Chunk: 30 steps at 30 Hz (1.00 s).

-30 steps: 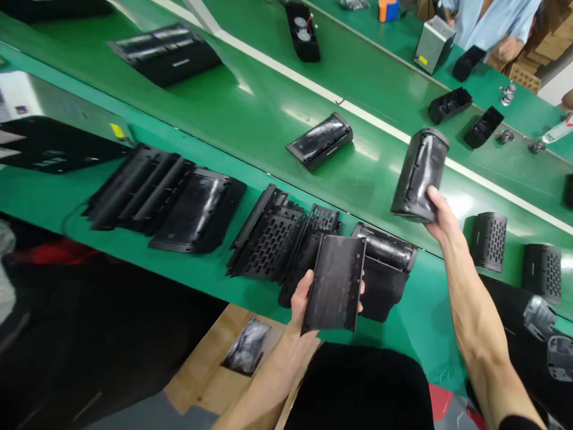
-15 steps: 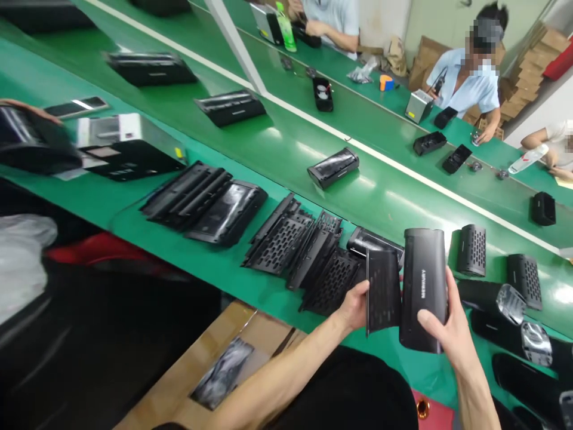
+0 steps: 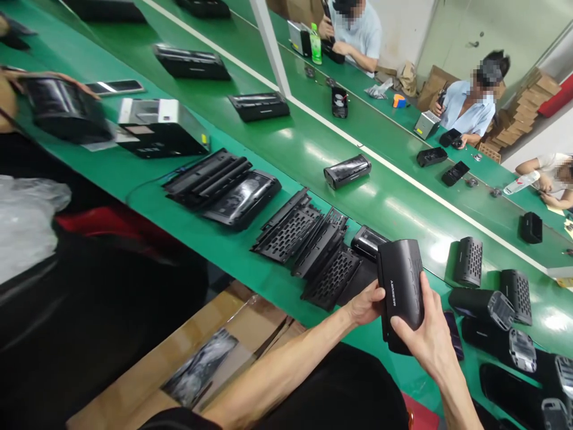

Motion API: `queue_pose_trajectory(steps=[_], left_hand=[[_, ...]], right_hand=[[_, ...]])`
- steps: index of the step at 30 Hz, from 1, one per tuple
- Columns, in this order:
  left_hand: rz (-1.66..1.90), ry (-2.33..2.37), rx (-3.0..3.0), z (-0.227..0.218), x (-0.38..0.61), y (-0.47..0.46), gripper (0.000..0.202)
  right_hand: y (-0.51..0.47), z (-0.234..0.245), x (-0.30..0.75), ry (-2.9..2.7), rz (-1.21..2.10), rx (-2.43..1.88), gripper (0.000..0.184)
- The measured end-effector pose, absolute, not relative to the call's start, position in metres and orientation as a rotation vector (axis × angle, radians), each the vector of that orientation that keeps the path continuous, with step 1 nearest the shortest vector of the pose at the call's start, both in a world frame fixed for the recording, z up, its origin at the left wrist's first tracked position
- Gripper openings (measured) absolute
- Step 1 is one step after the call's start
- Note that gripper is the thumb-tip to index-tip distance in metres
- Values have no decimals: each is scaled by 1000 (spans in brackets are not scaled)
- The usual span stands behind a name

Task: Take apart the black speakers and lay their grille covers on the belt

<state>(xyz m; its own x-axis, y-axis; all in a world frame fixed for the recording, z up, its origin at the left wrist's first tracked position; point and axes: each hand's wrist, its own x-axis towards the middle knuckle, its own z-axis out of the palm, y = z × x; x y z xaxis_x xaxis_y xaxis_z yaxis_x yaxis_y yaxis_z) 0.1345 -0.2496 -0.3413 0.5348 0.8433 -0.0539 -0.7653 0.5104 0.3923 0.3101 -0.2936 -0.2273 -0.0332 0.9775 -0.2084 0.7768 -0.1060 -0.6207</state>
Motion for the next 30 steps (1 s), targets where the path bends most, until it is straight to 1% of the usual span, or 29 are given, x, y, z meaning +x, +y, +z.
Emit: queue_pose_trajectory(steps=[3,6,8,11,13,16,17,18,20,21,23,24,25,26,28,30], left_hand=[[973,244,345,-344,134,-250,71],[945,243,346,-347,136,-250,75],[928,256,343,-346,137,-249,76],[978,321,340,-338,137,-247,78],[1059,374,343,-331,137,-245,81],[1153,452,340,-324,142,-244,84],[1174,481,337,-324,144,-243,85],[1188,509,335,-325,145,-242,85],[1159,545,351,-328,141,-237,80],[1132,560,375,-328,134,-232,78],[1080,593,486,-325,112,-217,79],[1106,629,583,-321,99,-207,87],[1107,649,716,-315,86,-198,101],[1060,638,858,-308,75,-188,110],[908,569,1082,-294,60,-175,110],[821,537,1187,-284,55,-170,103]], right_hand=[[-297,-227,308,-1860,850,-1964,107],[-295,-225,307,-1874,901,-1991,109],[-293,-224,310,-1873,938,-1961,109],[-296,-228,318,-1835,919,-1857,105],[-307,-238,318,-1748,841,-1800,107],[-327,-263,304,-1582,624,-1774,119],[-332,-272,298,-1517,547,-1779,119],[-335,-279,293,-1448,485,-1786,114],[-337,-287,289,-1326,431,-1794,99],[-337,-288,291,-1289,444,-1794,94],[-338,-284,305,-1278,551,-1791,90],[-341,-280,314,-1284,620,-1787,91],[-344,-276,323,-1289,684,-1778,91],[-347,-273,331,-1294,738,-1765,91],[-352,-268,343,-1302,810,-1736,90],[-353,-265,349,-1294,844,-1713,88]])
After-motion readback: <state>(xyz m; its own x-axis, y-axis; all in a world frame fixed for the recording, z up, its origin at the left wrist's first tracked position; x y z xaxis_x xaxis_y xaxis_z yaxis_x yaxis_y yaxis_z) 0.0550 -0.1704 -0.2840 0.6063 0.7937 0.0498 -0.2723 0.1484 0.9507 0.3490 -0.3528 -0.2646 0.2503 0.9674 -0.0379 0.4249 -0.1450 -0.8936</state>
